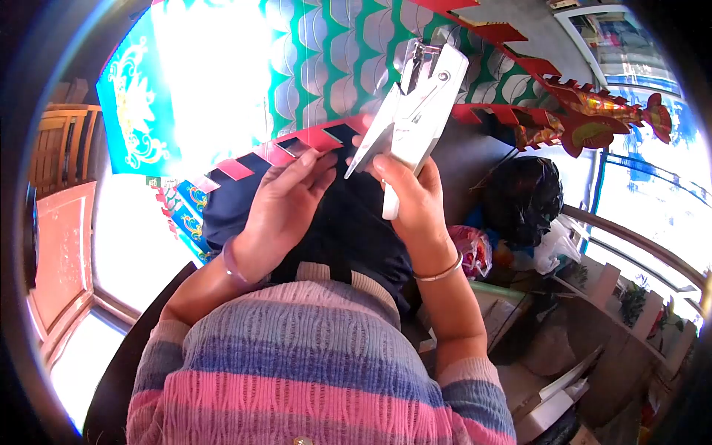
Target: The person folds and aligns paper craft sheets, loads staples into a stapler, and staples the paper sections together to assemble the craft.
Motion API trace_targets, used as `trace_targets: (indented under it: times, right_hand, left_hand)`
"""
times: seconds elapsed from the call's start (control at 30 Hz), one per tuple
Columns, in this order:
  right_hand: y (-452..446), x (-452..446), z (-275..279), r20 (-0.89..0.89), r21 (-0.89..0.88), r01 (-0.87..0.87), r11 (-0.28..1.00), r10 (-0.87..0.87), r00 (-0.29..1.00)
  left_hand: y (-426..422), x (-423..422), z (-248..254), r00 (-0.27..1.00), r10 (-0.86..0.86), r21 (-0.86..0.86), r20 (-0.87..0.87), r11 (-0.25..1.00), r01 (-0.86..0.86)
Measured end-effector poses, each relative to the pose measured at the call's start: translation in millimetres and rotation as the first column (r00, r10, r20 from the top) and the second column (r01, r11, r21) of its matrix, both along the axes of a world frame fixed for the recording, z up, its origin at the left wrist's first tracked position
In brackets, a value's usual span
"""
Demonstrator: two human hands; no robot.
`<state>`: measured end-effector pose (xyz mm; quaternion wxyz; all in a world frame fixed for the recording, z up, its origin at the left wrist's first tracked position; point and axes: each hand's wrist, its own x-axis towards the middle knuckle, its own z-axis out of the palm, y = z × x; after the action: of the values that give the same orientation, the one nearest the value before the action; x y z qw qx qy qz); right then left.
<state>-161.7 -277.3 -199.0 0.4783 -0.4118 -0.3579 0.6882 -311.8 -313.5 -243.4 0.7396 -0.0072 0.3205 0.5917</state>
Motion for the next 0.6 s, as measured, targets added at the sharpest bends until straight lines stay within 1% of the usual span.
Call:
trace_targets:
  times: [0.03,0.13,0.17,0.27,0.37,0.47,0.6]
  right_hand:
    - [-2.2,-0.8,0.1,0.017,0.0,0.007,1.0,-0.007,1.0]
    - [-6.5,0.6,-2.0,0.033,0.007,0.006,1.0,-0.006,0.999]
    - [-6.9,0.9,-3.3,0.03,0.011,-0.002,1.0,0.001,1.0]
    - [-5.3,2.3,-7.0,0.062,0.013,-0.03,0.999,0.029,0.998]
    - [-4.6,1.4,-6.2,0.083,0.011,-0.044,0.999,0.043,0.996]
    - [-3.1,1.5,-6.3,0.132,0.025,-0.069,0.997,0.065,0.989]
    - [-2.0,1.1,-5.7,0.142,0.022,-0.071,0.997,0.067,0.988]
  left_hand:
    - [5.8,4.0,-3.5,0.998,0.046,0.01,0.037,0.999,-0.046]
    - [16.6,8.1,-5.8,0.995,0.093,-0.08,0.023,0.993,-0.091]
    - [17.5,9.9,-3.6,0.991,0.131,-0.093,0.017,0.987,-0.129]
    - [17.1,8.7,-3.8,0.993,0.118,-0.034,-0.02,0.992,-0.119]
    - [19.6,11.0,-4.3,0.985,0.165,-0.059,-0.052,0.984,-0.168]
    - [21.2,9.9,-3.9,0.982,0.174,-0.058,-0.068,0.982,-0.178]
    - [21.7,9.6,-4.8,0.982,0.174,-0.052,-0.075,0.983,-0.178]
